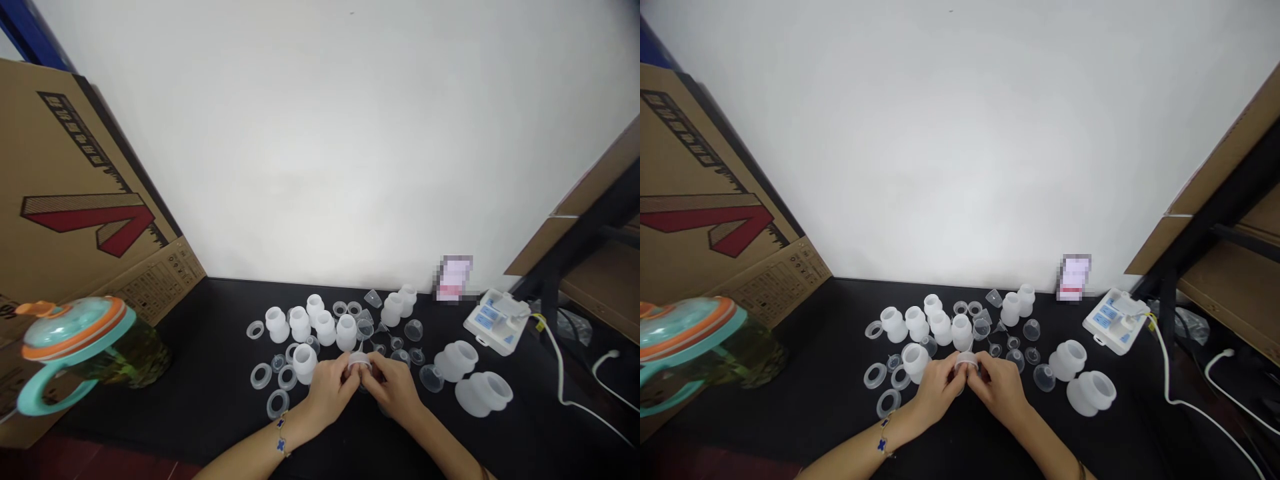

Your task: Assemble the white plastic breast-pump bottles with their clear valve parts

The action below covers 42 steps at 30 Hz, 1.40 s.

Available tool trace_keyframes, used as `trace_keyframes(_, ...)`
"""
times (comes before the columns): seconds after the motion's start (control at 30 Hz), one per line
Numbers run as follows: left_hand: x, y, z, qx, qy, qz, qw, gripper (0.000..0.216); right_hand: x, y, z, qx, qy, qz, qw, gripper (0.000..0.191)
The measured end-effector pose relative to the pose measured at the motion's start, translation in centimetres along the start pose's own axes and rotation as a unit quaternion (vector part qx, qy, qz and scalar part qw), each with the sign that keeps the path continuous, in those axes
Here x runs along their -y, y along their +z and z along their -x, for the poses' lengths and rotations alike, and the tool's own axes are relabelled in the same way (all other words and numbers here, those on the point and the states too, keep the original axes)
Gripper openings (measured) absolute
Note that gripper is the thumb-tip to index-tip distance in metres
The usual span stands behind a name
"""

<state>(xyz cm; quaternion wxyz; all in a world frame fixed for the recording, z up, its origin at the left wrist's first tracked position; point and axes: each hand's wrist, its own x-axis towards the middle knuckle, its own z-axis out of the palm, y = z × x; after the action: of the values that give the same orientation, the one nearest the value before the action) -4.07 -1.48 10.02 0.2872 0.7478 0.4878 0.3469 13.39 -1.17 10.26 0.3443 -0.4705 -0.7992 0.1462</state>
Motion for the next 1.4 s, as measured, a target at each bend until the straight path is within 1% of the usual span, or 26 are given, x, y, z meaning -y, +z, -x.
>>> trace_keyframes(0.17,-0.21,-0.1,0.05,0.003,0.0,0.004,1.0,0.027,0.04,-0.04,-0.05,-0.002,0.001,0.001,1.0,0.028)
trace_keyframes(0.37,0.11,-0.08,0.0,0.003,-0.001,0.0,1.0,0.028,-0.09,0.1,-0.1,-0.014,-0.009,0.002,1.0,0.031)
trace_keyframes(0.8,0.05,0.02,0.11,-0.002,0.007,0.012,1.0,0.027,0.58,-0.73,-0.19,0.029,-0.003,-0.033,0.999,0.023)
trace_keyframes(1.1,-0.21,-0.39,0.28,0.011,0.047,0.025,0.999,0.029,0.37,-0.64,-0.02,0.017,-0.006,-0.025,1.0,0.022)
trace_keyframes(1.23,-0.21,-0.47,0.22,0.01,0.032,0.031,0.999,0.03,0.45,-0.6,-0.02,0.011,-0.014,-0.013,1.0,0.021)
trace_keyframes(1.4,-0.11,-0.3,0.1,0.0,0.024,0.009,1.0,0.029,0.48,-0.43,-0.03,0.003,-0.027,0.005,1.0,0.022)
